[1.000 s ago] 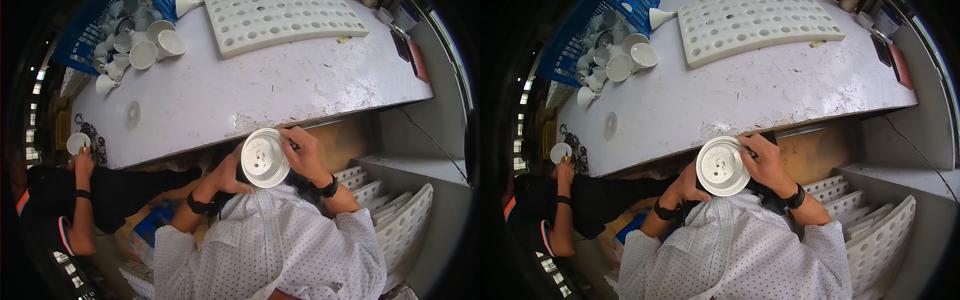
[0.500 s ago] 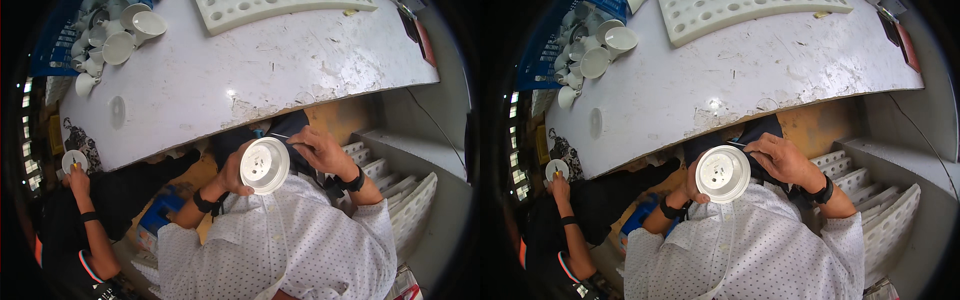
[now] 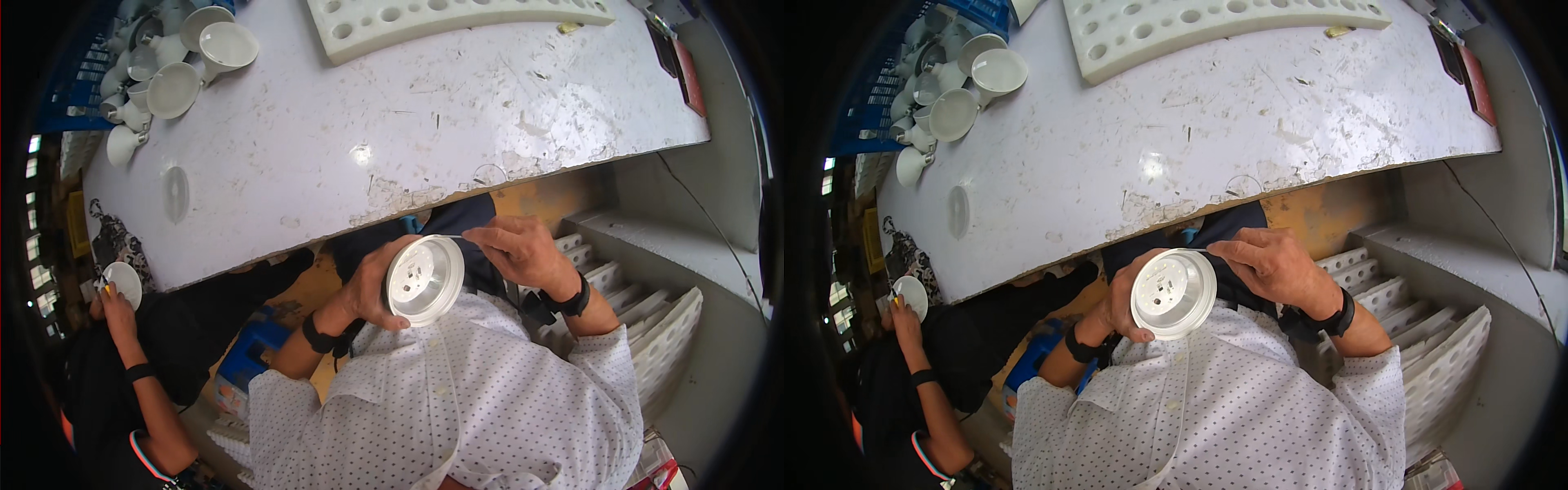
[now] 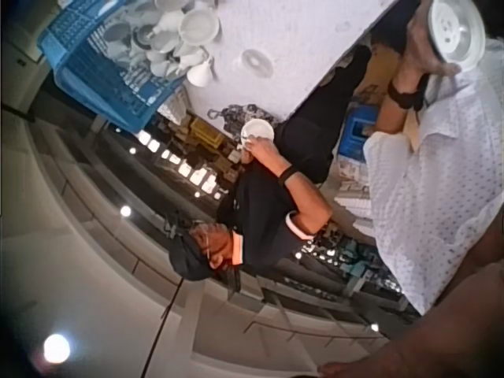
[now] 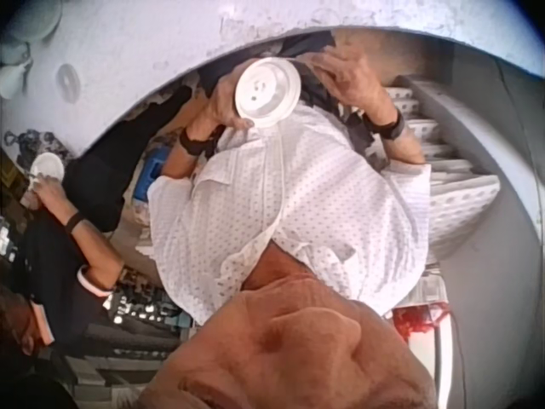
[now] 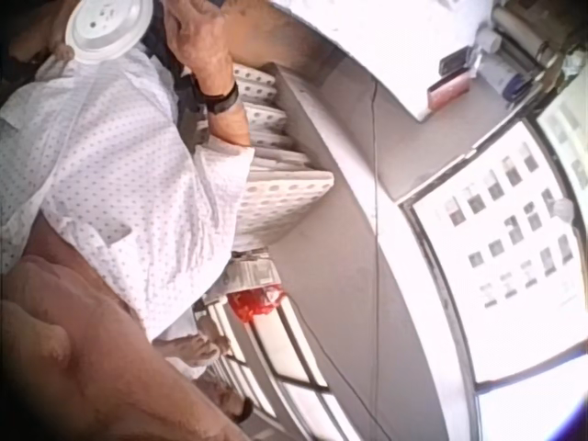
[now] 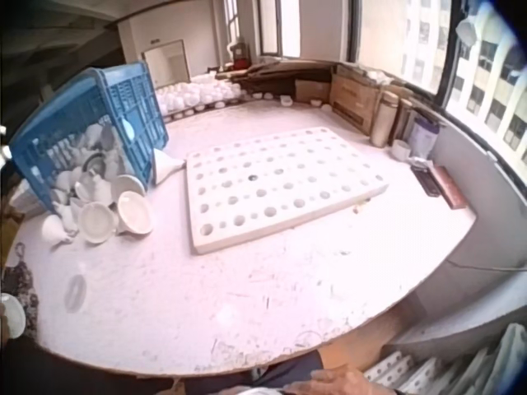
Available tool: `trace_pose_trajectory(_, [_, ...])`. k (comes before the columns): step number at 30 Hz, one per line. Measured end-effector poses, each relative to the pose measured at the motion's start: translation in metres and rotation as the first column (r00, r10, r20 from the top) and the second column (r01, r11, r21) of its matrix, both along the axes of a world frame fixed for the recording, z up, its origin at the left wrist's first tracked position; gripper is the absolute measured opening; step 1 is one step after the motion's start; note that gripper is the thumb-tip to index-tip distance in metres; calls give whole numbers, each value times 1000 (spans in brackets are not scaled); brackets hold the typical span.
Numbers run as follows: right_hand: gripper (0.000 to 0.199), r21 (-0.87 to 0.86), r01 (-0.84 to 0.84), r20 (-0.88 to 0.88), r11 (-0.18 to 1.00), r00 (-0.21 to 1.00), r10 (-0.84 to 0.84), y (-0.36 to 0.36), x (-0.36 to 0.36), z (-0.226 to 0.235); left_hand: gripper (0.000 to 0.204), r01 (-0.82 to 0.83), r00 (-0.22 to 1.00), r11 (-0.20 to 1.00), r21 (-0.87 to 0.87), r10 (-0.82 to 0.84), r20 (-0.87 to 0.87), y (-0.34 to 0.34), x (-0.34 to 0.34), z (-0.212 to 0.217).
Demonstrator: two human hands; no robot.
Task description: Inspecting and assembling LED light bulb components at a workshop station.
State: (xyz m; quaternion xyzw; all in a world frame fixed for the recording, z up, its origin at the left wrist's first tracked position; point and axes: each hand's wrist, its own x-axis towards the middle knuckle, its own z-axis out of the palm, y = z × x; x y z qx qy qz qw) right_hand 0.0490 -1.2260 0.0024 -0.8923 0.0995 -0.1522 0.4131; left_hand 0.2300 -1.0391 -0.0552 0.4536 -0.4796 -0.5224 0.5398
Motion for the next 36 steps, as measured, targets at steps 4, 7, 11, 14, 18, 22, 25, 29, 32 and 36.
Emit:
trace_pose_trajectory(4, [27,-128,-23,32,991,999,27,-3,0,5,99,0,1000,999,33,0,25,0,1,0])
trace_pose_trajectory(7, [27,-120,-24,13,993,1000,26,-4,-1,4,99,8,999,999,45,-10,46,-1,3,3])
trace_pose_trajectory(11, [23,-129,-1,11,992,1000,2,-3,0,4,99,6,997,1000,29,-8,79,-3,3,2])
trace_pose_trajectory(14, [22,-117,-14,1,993,1000,14,-2,0,4,100,10,995,1000,19,-12,100,-3,4,2])
trace_pose_trajectory(18, [22,-81,-3,-8,997,1000,3,0,0,3,100,6,990,1000,10,-8,142,-3,5,3])
trace_pose_trajectory(22, [23,-67,-7,-18,998,1000,6,2,1,4,100,20,986,1000,-4,-19,169,-4,6,6])
trace_pose_trajectory(25, [24,-32,-16,-43,999,999,15,3,-1,6,97,26,984,999,-32,-20,177,-5,5,8])
trace_pose_trajectory(29, [25,0,-27,-47,1000,999,27,4,0,9,93,16,997,999,-42,-13,74,-6,0,11])
trace_pose_trajectory(32, [26,41,-42,-79,998,996,45,7,1,13,100,103,993,993,-61,-100,56,-6,-4,9])
trace_pose_trajectory(36, [29,70,-85,-80,994,993,90,10,0,21,98,179,983,982,-61,-176,61,-9,-4,14])
